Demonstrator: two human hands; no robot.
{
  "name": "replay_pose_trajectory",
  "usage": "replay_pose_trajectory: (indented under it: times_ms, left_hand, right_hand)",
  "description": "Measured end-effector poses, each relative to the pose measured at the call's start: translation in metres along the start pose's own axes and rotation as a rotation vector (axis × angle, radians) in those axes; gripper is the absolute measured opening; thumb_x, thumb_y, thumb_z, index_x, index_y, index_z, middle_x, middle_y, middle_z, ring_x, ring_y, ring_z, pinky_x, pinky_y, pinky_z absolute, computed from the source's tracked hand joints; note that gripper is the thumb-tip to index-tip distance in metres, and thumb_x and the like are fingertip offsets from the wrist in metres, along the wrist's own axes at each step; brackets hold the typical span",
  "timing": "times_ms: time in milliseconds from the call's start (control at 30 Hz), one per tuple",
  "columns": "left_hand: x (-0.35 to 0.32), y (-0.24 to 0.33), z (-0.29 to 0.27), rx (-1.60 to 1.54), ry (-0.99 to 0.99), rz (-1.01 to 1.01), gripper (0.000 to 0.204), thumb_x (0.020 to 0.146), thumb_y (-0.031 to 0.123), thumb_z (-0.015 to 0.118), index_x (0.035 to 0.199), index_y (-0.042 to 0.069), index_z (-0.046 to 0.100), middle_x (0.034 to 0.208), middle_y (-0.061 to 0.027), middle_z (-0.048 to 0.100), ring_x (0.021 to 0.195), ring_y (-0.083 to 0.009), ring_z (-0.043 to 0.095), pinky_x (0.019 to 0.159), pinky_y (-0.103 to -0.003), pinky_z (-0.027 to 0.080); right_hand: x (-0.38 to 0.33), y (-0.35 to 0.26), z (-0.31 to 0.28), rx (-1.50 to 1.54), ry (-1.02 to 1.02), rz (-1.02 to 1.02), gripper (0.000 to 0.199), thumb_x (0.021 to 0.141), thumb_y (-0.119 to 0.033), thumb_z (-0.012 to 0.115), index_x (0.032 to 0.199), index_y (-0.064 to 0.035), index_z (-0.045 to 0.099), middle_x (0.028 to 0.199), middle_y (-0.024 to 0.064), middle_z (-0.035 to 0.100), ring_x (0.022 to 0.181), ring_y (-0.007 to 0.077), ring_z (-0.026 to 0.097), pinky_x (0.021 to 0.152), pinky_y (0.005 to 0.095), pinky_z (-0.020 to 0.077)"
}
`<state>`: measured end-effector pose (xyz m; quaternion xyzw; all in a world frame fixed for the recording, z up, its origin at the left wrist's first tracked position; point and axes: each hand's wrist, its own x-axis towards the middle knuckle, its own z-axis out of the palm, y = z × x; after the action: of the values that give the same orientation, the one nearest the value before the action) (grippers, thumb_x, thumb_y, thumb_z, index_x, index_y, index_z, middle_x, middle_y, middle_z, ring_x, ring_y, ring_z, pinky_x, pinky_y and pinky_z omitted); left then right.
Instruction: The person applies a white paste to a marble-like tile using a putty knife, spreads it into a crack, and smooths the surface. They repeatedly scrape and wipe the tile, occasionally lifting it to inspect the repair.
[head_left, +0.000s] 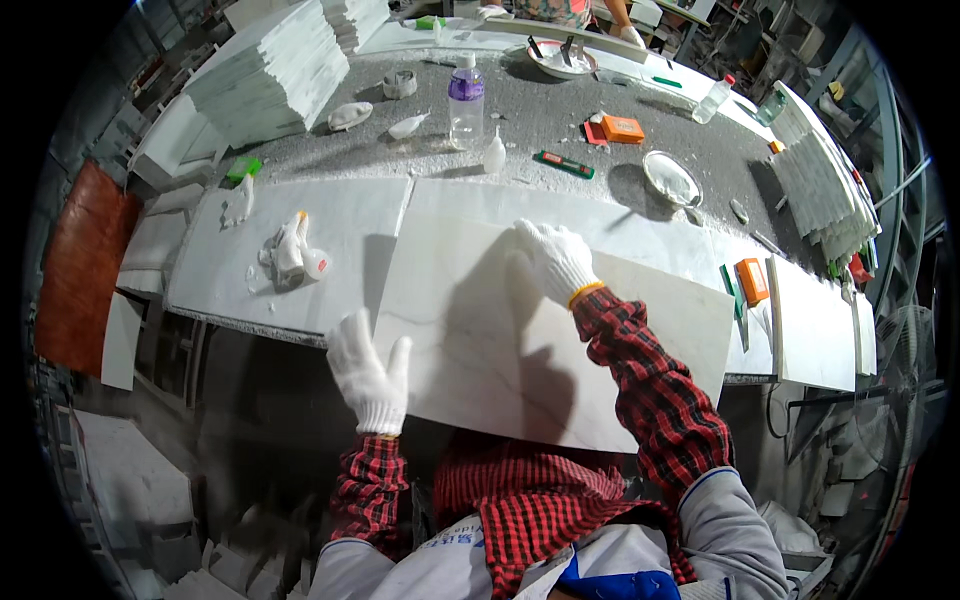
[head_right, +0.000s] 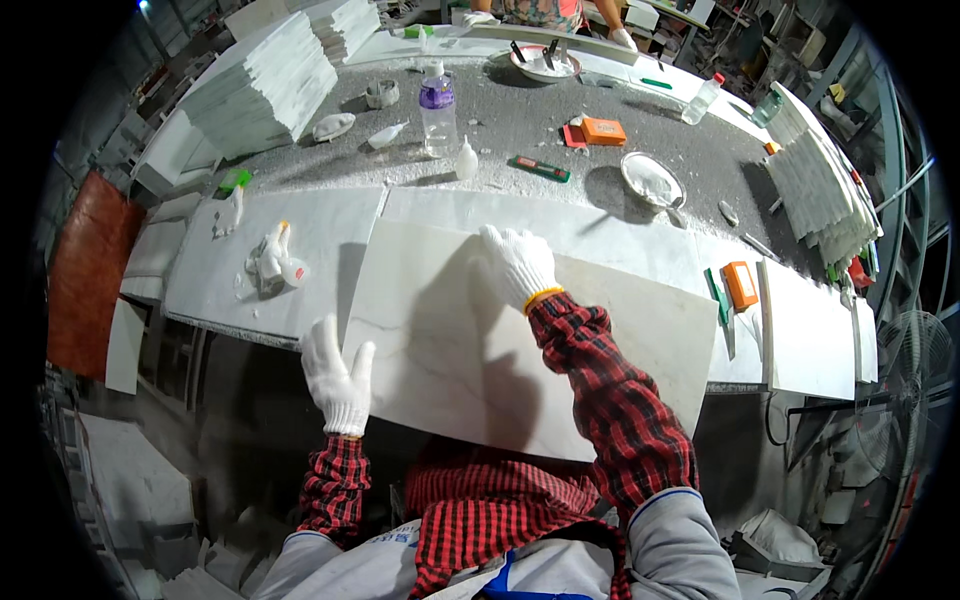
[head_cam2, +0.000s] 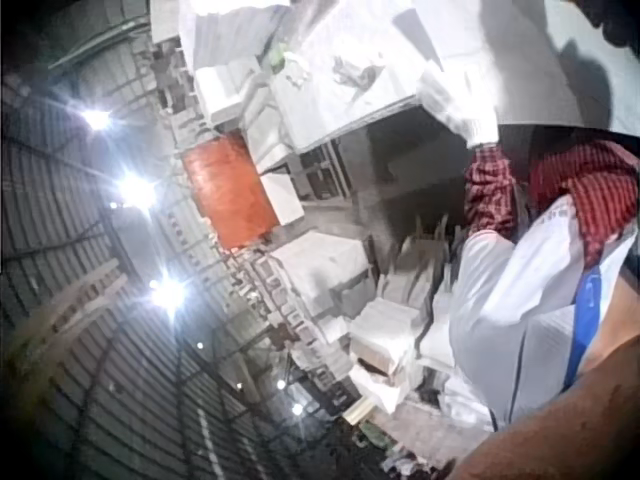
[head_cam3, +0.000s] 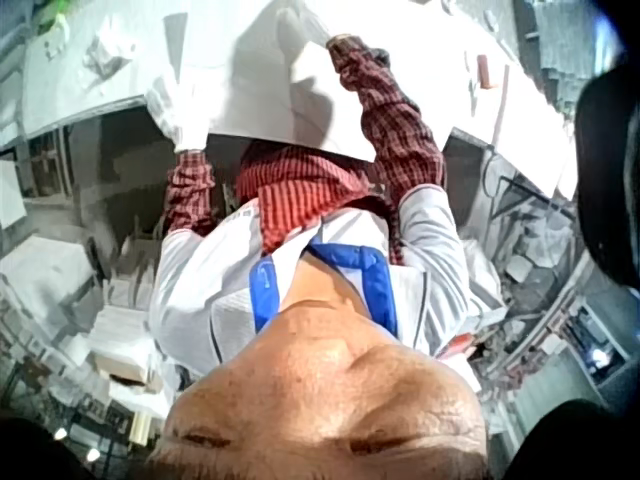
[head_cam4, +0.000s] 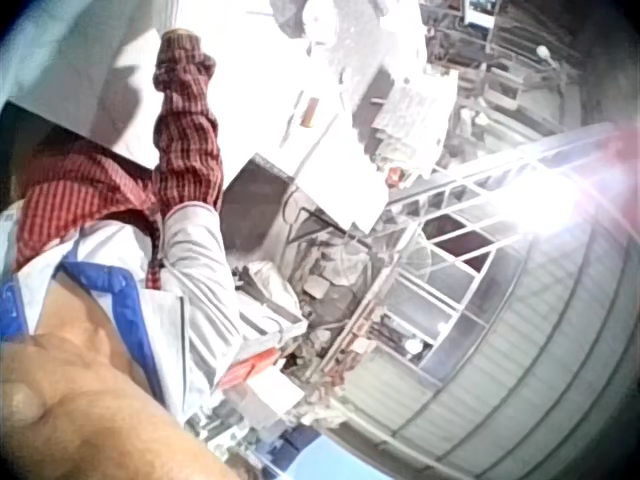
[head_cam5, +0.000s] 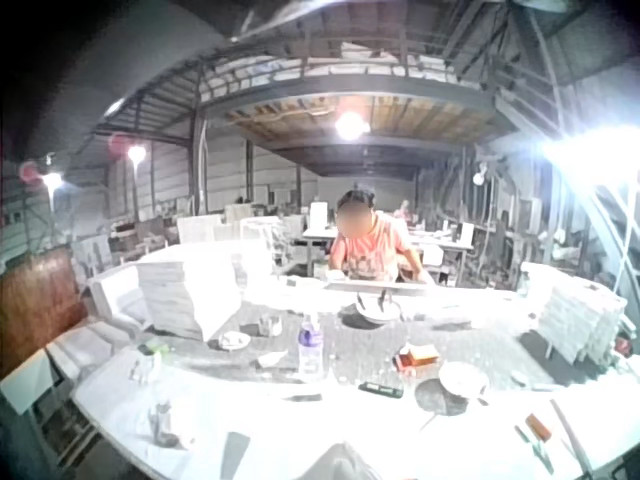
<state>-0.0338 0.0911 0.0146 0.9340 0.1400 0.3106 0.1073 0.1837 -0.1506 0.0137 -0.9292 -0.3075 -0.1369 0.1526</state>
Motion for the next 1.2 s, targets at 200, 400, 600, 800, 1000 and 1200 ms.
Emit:
replay_pose_trajectory:
  times_ms: [200,400,600,800,1000,1200]
  left_hand:
    - [-0.043,-0.014,0.001,-0.153,-0.255,-0.423,0.075,0.098,0.036,0.064,0.157,0.005,0.03,0.162,-0.0246,0.031,0.144,-0.0427,0.041,0.111,-0.046,0.042]
    - [-0.057,-0.012,0.003,-0.139,-0.216,-0.396,0.072,0.094,0.032,0.069,0.152,0.003,0.038,0.154,-0.0271,0.043,0.135,-0.0441,0.051,0.106,-0.048,0.047]
    - [-0.057,-0.01,0.003,-0.165,-0.184,-0.386,0.067,0.093,0.029,0.07,0.147,-0.002,0.044,0.149,-0.0271,0.049,0.134,-0.0431,0.052,0.108,-0.047,0.046]
    - [-0.055,-0.011,0.007,-0.16,-0.182,-0.342,0.062,0.094,0.026,0.068,0.145,-0.003,0.046,0.146,-0.0292,0.05,0.133,-0.0447,0.053,0.108,-0.048,0.046]
    - [-0.063,-0.016,0.011,-0.152,-0.151,-0.327,0.06,0.098,0.026,0.064,0.146,-0.004,0.045,0.148,-0.0298,0.048,0.134,-0.045,0.051,0.109,-0.048,0.044]
    - [-0.067,-0.017,0.014,-0.169,-0.173,-0.35,0.058,0.1,0.027,0.063,0.147,-0.003,0.044,0.151,-0.0266,0.047,0.137,-0.0418,0.05,0.111,-0.046,0.043]
  right_hand:
    - [-0.008,-0.019,0.001,0.066,-0.098,0.011,0.054,0.094,-0.039,0.064,0.135,-0.0065,0.054,0.124,0.0162,0.063,0.113,0.0367,0.061,0.097,0.047,0.0472]
    - [-0.017,-0.023,-0.002,0.083,0.007,-0.042,0.053,0.089,-0.033,0.069,0.133,-0.0067,0.054,0.121,0.015,0.062,0.113,0.0362,0.057,0.101,0.0467,0.0444]
    - [-0.038,-0.037,-0.017,0.041,0.009,-0.05,0.054,0.088,-0.031,0.07,0.134,-0.0077,0.054,0.136,0.0161,0.053,0.128,0.0386,0.05,0.11,0.0505,0.039]
    - [-0.086,-0.042,-0.047,0.048,-0.075,-0.062,0.045,0.084,-0.023,0.072,0.125,-0.009,0.061,0.137,0.0129,0.057,0.129,0.0359,0.052,0.107,0.0473,0.0452]
    - [-0.113,0.021,-0.078,0.386,0.051,0.089,0.029,0.087,-0.006,0.066,0.116,-0.0052,0.071,0.106,0.0108,0.073,0.098,0.0266,0.071,0.085,0.0349,0.0571]
    - [-0.126,0.135,-0.11,0.572,0.376,0.711,0.034,0.099,-0.017,0.066,0.131,-0.0053,0.068,0.116,0.0084,0.073,0.095,0.0123,0.067,0.082,0.0286,0.0548]
